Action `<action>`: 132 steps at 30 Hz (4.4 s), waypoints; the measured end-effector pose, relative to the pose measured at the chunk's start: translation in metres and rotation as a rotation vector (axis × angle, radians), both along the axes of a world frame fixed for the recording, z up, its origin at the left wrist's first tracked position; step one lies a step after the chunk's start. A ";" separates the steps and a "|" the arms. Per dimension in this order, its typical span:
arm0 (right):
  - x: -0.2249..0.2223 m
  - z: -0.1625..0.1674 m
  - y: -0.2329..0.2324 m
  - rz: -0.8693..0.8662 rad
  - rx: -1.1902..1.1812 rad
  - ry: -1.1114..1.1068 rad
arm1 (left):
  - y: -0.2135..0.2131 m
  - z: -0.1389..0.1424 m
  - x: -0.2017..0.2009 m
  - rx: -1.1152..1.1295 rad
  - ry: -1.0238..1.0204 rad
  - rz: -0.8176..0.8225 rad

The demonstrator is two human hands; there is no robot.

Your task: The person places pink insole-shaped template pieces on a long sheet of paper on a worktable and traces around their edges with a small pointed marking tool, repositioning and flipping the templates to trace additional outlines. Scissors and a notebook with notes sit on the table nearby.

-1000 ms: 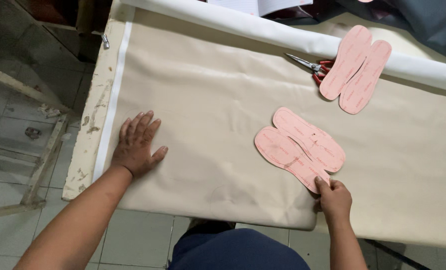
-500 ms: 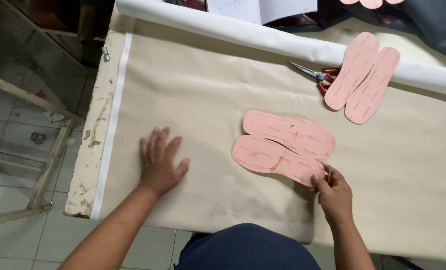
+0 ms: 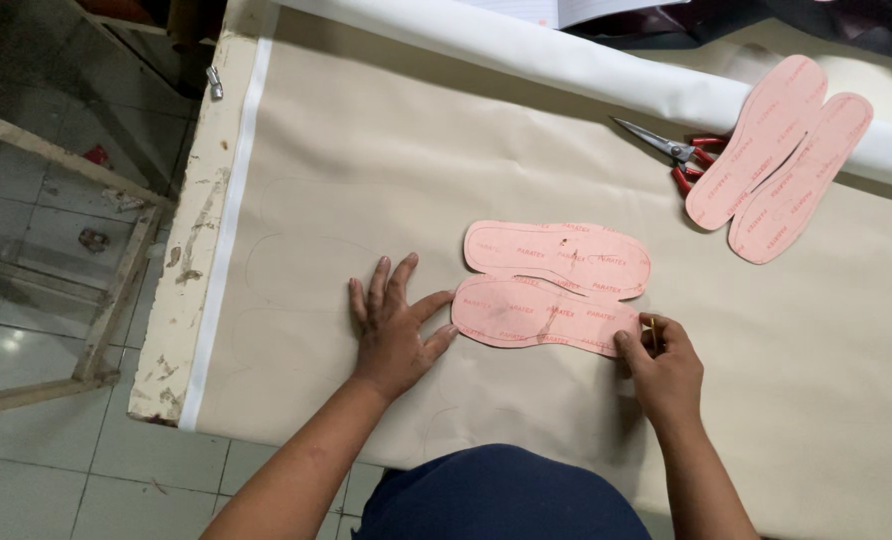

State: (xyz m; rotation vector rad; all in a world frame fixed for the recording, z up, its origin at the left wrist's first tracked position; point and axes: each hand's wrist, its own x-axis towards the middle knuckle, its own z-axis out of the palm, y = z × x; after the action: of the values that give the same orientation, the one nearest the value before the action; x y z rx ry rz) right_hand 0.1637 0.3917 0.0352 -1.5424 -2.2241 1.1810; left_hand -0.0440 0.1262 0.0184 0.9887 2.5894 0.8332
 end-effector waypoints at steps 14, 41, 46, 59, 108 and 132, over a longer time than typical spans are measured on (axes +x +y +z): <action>0.025 -0.016 0.012 0.137 0.069 -0.035 | 0.000 -0.009 0.006 -0.011 0.052 -0.002; 0.029 -0.017 0.012 0.170 0.057 -0.012 | -0.002 -0.015 0.008 0.033 0.087 -0.021; 0.027 -0.014 0.010 0.189 0.088 -0.035 | -0.002 -0.018 0.007 0.020 0.072 0.000; 0.024 -0.012 0.007 0.184 0.084 -0.039 | -0.004 -0.012 0.006 0.063 0.072 -0.006; -0.115 0.039 -0.087 1.225 0.302 -0.039 | 0.081 -0.052 0.104 -0.069 -0.037 -0.591; -0.172 0.045 -0.063 0.964 0.296 -0.020 | 0.098 0.013 0.042 -0.201 -0.088 -0.433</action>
State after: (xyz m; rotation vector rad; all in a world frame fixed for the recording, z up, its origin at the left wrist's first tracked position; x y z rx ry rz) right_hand -0.0082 0.3287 0.0798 -0.3200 -3.0657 0.9014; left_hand -0.0019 0.2239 0.0310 1.3446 2.2075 0.4819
